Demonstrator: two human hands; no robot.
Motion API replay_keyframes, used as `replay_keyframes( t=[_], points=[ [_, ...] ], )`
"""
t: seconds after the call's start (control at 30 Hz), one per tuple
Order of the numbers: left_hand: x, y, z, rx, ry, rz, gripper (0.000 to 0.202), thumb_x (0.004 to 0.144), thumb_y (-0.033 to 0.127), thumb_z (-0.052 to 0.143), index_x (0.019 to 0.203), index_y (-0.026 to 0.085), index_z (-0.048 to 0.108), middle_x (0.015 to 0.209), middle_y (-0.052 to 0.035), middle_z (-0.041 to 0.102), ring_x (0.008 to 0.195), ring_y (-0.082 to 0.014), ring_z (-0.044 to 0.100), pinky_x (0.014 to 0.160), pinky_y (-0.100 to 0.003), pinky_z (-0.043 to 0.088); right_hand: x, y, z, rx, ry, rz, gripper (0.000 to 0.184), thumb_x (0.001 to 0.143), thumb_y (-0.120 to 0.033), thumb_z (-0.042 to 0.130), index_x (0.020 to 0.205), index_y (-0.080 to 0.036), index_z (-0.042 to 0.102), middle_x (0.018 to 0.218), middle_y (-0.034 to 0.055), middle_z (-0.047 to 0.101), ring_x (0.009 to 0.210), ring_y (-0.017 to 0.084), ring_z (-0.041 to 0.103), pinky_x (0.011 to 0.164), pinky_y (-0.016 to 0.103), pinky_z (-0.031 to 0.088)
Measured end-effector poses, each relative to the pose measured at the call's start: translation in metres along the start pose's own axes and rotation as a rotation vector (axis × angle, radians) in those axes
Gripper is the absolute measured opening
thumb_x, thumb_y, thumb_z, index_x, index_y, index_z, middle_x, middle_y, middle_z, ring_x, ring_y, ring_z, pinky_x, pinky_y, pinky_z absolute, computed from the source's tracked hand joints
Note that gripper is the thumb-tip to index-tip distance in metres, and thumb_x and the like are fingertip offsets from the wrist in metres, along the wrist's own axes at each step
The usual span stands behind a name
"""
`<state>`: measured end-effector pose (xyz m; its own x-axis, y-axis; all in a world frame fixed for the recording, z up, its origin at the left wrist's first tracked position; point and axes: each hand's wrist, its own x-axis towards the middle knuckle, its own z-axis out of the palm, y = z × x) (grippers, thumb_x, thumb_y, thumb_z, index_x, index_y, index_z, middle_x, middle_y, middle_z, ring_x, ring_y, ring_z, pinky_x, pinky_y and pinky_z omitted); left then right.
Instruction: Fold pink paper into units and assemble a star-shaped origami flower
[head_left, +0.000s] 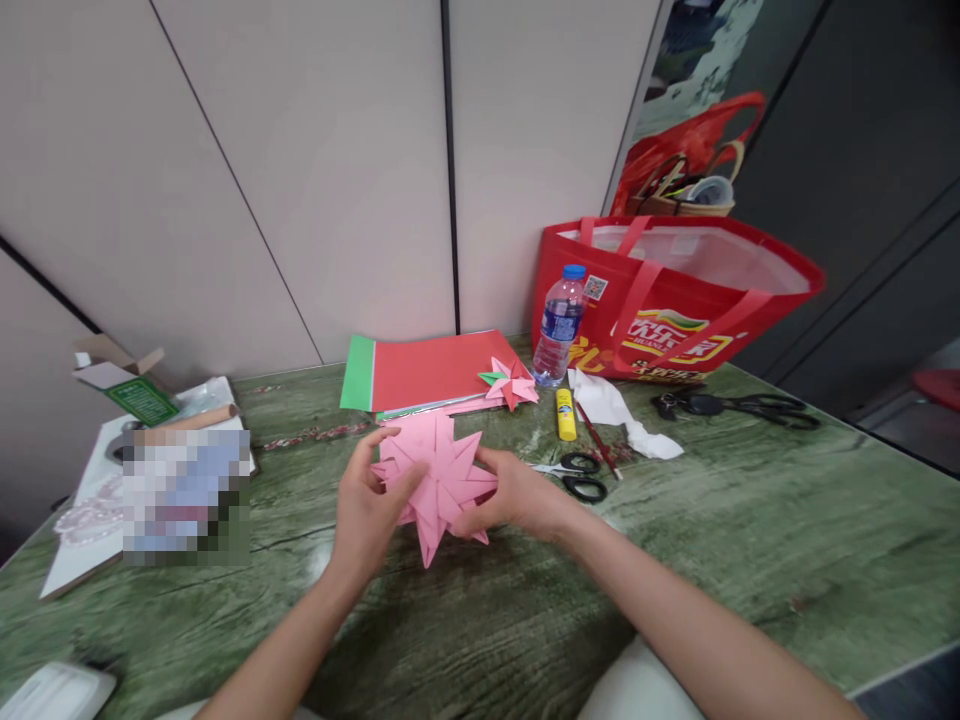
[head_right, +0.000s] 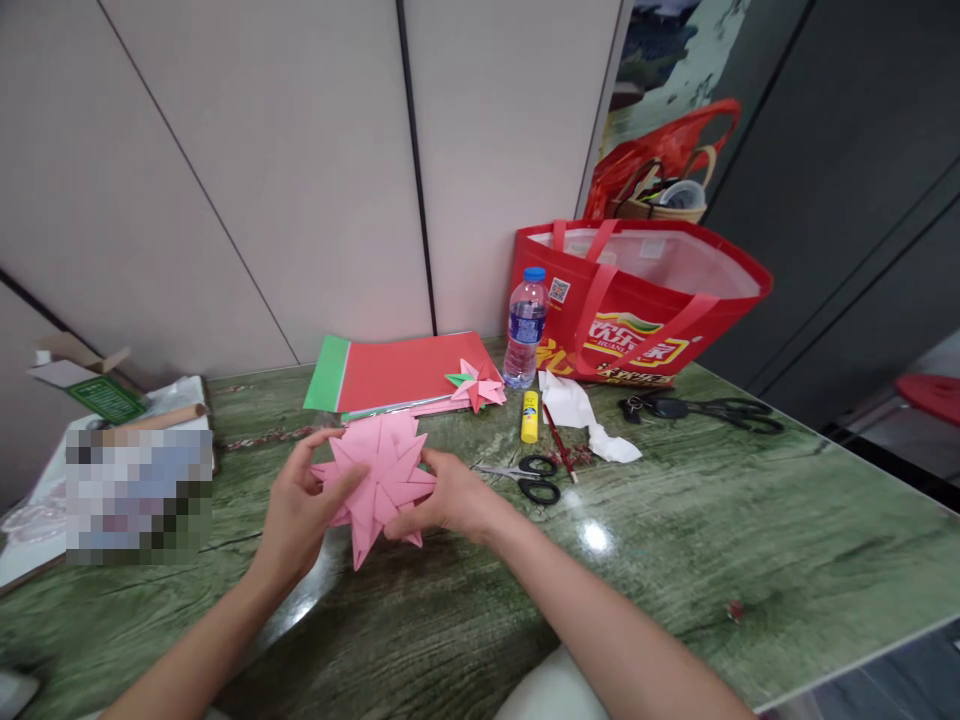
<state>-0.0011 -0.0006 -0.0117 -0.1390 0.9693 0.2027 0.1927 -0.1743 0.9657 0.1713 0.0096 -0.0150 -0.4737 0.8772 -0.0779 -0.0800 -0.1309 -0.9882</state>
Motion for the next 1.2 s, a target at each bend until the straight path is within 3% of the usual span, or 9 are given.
replay_keyframes(
  t=[0.13, 0.4, 0.5, 0.67, 0.83, 0.97, 1.2],
  points=[
    [0.001, 0.0, 0.0, -0.019, -0.008, -0.024, 0.046, 0.064, 0.029, 0.067, 0.106, 0.019, 0.051, 0.052, 0.0078, 0.047, 0.039, -0.0079, 0.042, 0.037, -0.017, 0.026, 0.0, -0.001, 0.001, -0.099, 0.048, -0.06, 0.048, 0.049, -0.014, 0.073, 0.095, -0.016, 0.059, 0.076, -0.0012, 0.066, 0.064, 0.014, 0.058, 0.06, 0.026, 0.046],
    [-0.002, 0.002, 0.002, -0.041, -0.019, -0.009, 0.044, 0.067, 0.029, 0.065, 0.107, 0.019, 0.047, 0.062, 0.0056, 0.05, 0.046, -0.0083, 0.045, 0.041, -0.017, 0.033, 0.002, 0.005, 0.004, -0.04, 0.154, -0.073, 0.051, 0.051, -0.018, 0.074, 0.099, -0.015, 0.058, 0.089, 0.0036, 0.067, 0.071, 0.016, 0.06, 0.066, 0.029, 0.047],
    [-0.003, 0.005, 0.003, -0.01, -0.015, -0.003, 0.045, 0.068, 0.028, 0.065, 0.108, 0.02, 0.046, 0.061, 0.0059, 0.05, 0.044, -0.0082, 0.045, 0.04, -0.017, 0.033, 0.002, 0.004, 0.003, -0.032, 0.117, -0.08, 0.047, 0.052, -0.021, 0.074, 0.097, -0.015, 0.06, 0.089, 0.0034, 0.067, 0.073, 0.017, 0.061, 0.067, 0.03, 0.048],
    [-0.005, 0.011, 0.004, -0.06, -0.111, 0.013, 0.059, 0.065, 0.024, 0.067, 0.117, 0.022, 0.039, 0.074, 0.0014, 0.058, 0.057, -0.0132, 0.056, 0.05, -0.023, 0.045, 0.003, 0.003, -0.001, 0.096, 0.106, -0.054, 0.04, 0.052, -0.028, 0.075, 0.088, -0.015, 0.062, 0.079, 0.0023, 0.068, 0.068, 0.015, 0.061, 0.063, 0.028, 0.047],
    [-0.008, 0.012, 0.005, -0.045, -0.24, 0.008, 0.045, 0.07, 0.025, 0.063, 0.109, 0.023, 0.041, 0.059, 0.0064, 0.052, 0.044, -0.0086, 0.047, 0.041, -0.018, 0.037, 0.002, 0.002, 0.001, 0.074, 0.143, -0.051, 0.035, 0.051, -0.03, 0.076, 0.079, -0.013, 0.064, 0.068, 0.0007, 0.066, 0.057, 0.012, 0.056, 0.055, 0.024, 0.044],
    [-0.008, 0.014, 0.004, -0.021, -0.262, 0.024, 0.04, 0.072, 0.026, 0.061, 0.106, 0.022, 0.04, 0.059, 0.0082, 0.05, 0.041, -0.0058, 0.04, 0.038, -0.015, 0.031, 0.001, 0.0, 0.002, 0.06, 0.187, -0.06, 0.03, 0.052, -0.029, 0.076, 0.073, -0.011, 0.064, 0.061, -0.001, 0.063, 0.052, 0.009, 0.053, 0.051, 0.022, 0.042],
    [-0.007, 0.009, -0.001, 0.163, -0.299, 0.129, 0.035, 0.075, 0.027, 0.058, 0.106, 0.022, 0.043, 0.057, 0.0089, 0.043, 0.043, -0.006, 0.035, 0.043, -0.016, 0.031, 0.0, 0.0, -0.005, 0.019, 0.051, -0.025, 0.035, 0.055, -0.029, 0.075, 0.084, -0.012, 0.067, 0.076, 0.0017, 0.067, 0.061, 0.011, 0.057, 0.062, 0.025, 0.046]
  ],
)
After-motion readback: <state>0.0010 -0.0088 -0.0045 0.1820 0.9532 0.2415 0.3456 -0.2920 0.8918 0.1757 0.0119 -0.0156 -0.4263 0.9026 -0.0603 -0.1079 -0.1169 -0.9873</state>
